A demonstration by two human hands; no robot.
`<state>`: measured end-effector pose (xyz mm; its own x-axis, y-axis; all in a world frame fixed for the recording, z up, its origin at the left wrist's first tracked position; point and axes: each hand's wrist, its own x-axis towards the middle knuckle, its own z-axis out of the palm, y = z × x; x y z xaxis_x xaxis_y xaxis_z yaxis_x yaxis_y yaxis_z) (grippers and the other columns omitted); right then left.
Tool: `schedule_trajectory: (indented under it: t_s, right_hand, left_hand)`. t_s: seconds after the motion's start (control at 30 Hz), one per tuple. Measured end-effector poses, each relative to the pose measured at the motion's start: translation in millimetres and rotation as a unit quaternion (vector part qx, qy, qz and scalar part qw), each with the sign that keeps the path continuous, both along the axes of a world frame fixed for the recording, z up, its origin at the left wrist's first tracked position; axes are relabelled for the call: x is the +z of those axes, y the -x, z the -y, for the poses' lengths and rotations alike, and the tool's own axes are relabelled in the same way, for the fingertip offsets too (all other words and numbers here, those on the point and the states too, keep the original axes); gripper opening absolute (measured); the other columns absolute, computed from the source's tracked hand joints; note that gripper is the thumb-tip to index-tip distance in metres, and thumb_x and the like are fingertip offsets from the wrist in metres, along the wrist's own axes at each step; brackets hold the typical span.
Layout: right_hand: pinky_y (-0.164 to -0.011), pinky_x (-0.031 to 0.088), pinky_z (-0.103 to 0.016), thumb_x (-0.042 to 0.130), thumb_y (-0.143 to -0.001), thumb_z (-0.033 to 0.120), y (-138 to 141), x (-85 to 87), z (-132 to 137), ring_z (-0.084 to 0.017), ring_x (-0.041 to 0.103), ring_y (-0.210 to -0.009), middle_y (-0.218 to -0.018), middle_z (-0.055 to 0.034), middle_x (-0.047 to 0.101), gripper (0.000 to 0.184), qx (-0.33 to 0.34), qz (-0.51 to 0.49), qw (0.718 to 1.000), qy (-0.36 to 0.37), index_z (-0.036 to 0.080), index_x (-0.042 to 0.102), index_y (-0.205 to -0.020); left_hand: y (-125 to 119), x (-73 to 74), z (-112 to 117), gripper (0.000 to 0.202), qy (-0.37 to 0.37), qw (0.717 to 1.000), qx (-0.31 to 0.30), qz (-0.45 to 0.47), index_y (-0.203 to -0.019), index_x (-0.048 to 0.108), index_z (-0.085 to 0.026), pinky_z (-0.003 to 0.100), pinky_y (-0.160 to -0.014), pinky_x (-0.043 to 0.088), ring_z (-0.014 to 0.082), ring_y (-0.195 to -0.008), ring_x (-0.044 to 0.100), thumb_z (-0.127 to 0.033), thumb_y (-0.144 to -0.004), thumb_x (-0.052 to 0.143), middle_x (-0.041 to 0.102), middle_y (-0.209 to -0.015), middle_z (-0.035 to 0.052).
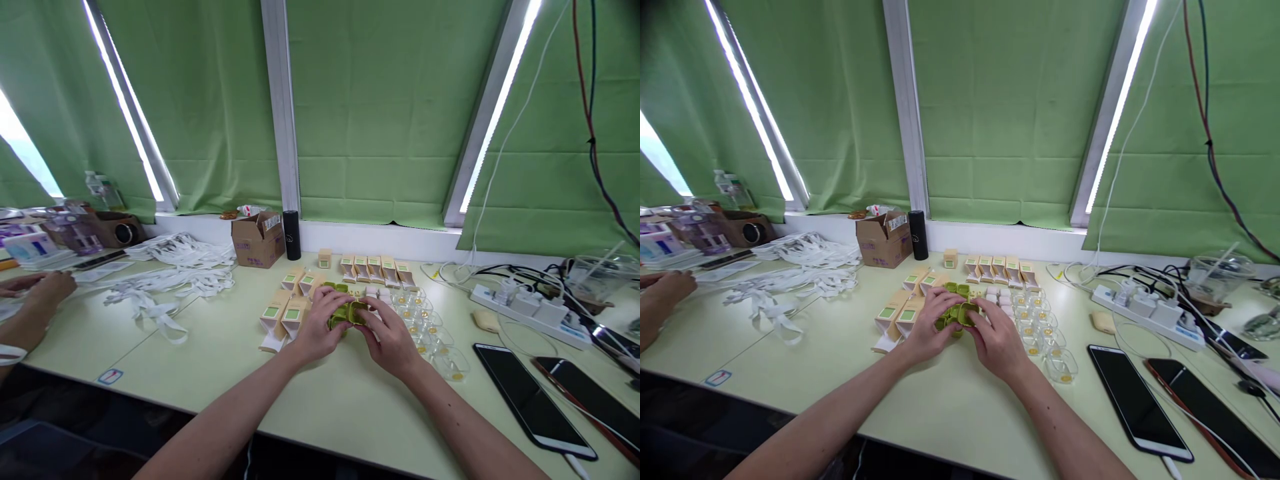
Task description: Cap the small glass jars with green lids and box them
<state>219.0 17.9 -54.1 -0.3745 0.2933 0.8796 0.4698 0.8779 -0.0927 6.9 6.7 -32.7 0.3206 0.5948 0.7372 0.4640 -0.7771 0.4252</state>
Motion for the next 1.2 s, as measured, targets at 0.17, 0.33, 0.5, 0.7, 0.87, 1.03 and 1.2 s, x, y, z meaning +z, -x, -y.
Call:
schedule_trajectory:
  t_s: [0.17,0.33,0.5,0.7,0.87,1.03,1.2]
  right_hand:
    - [-0.094,0.063,-0.053,0.055,-0.101,0.014,2.6,4.8,2.6,-0.033,0.065,-0.122,-0.129,-0.0192,0.065,0.036,0.006,-0.001,1.000,-0.004,0.023,0.062,-0.135]
    - [-0.095,0.063,-0.054,0.054,-0.101,0.012,3.0,2.3,0.2,-0.034,0.064,-0.125,-0.133,-0.0197,0.063,0.038,0.008,0.003,1.000,-0.013,0.023,0.061,-0.136]
    - [-0.096,0.063,-0.052,0.058,-0.099,0.012,1.1,-1.0,-1.4,-0.032,0.066,-0.123,-0.132,-0.0185,0.065,0.035,0.010,-0.010,1.000,-0.001,0.023,0.063,-0.132]
    - [-0.093,0.064,-0.051,0.057,-0.099,0.012,1.8,1.7,0.3,-0.032,0.067,-0.122,-0.130,-0.0177,0.066,0.033,0.020,-0.018,1.000,-0.001,0.025,0.067,-0.127]
    - [-0.094,0.063,-0.053,0.055,-0.099,0.009,3.7,1.6,-0.6,-0.033,0.065,-0.124,-0.133,-0.0192,0.063,0.035,0.022,-0.015,1.000,-0.010,0.023,0.066,-0.129]
    - [-0.096,0.063,-0.054,0.055,-0.099,0.008,4.0,1.6,-0.8,-0.032,0.063,-0.125,-0.135,-0.0189,0.061,0.035,0.025,-0.008,1.000,-0.013,0.023,0.063,-0.130]
    - [-0.097,0.062,-0.055,0.054,-0.100,0.009,2.9,0.7,-0.1,-0.033,0.063,-0.126,-0.133,-0.0193,0.062,0.039,0.019,-0.011,1.000,0.003,0.022,0.061,-0.136]
  left_hand:
    - [-0.4,-1.7,-0.2,0.041,-0.020,1.000,0.005,0.005,-0.132,0.066,-0.024,0.053,-0.106,0.046,0.0323,-0.123,0.049,-0.020,-0.091,0.070,0.070,-0.122,0.0118]
    - [0.7,-4.6,-2.0,0.041,-0.022,1.000,0.016,0.004,-0.132,0.066,-0.025,0.055,-0.107,0.046,0.0326,-0.124,0.050,-0.022,-0.092,0.070,0.070,-0.124,0.0120]
    - [1.7,-4.7,-2.2,0.042,-0.028,1.000,0.008,0.004,-0.134,0.065,-0.024,0.054,-0.107,0.046,0.0319,-0.123,0.050,-0.021,-0.093,0.069,0.070,-0.124,0.0119]
    - [0.7,-4.2,-2.2,0.040,-0.024,1.000,0.015,0.005,-0.132,0.066,-0.023,0.055,-0.105,0.046,0.0326,-0.123,0.050,-0.024,-0.092,0.070,0.070,-0.123,0.0131]
    - [0.1,-3.5,-2.5,0.039,-0.034,0.999,0.015,0.010,-0.131,0.067,-0.023,0.055,-0.105,0.046,0.0327,-0.121,0.052,-0.024,-0.092,0.070,0.071,-0.121,0.0133]
    - [0.2,-3.6,-2.0,0.040,-0.037,0.999,0.021,0.006,-0.131,0.067,-0.023,0.053,-0.105,0.047,0.0320,-0.120,0.051,-0.021,-0.091,0.071,0.071,-0.122,0.0118]
    - [-1.0,-3.0,-1.4,0.041,-0.046,0.999,0.014,0.009,-0.133,0.066,-0.023,0.052,-0.104,0.047,0.0312,-0.120,0.051,-0.022,-0.092,0.070,0.071,-0.122,0.0115]
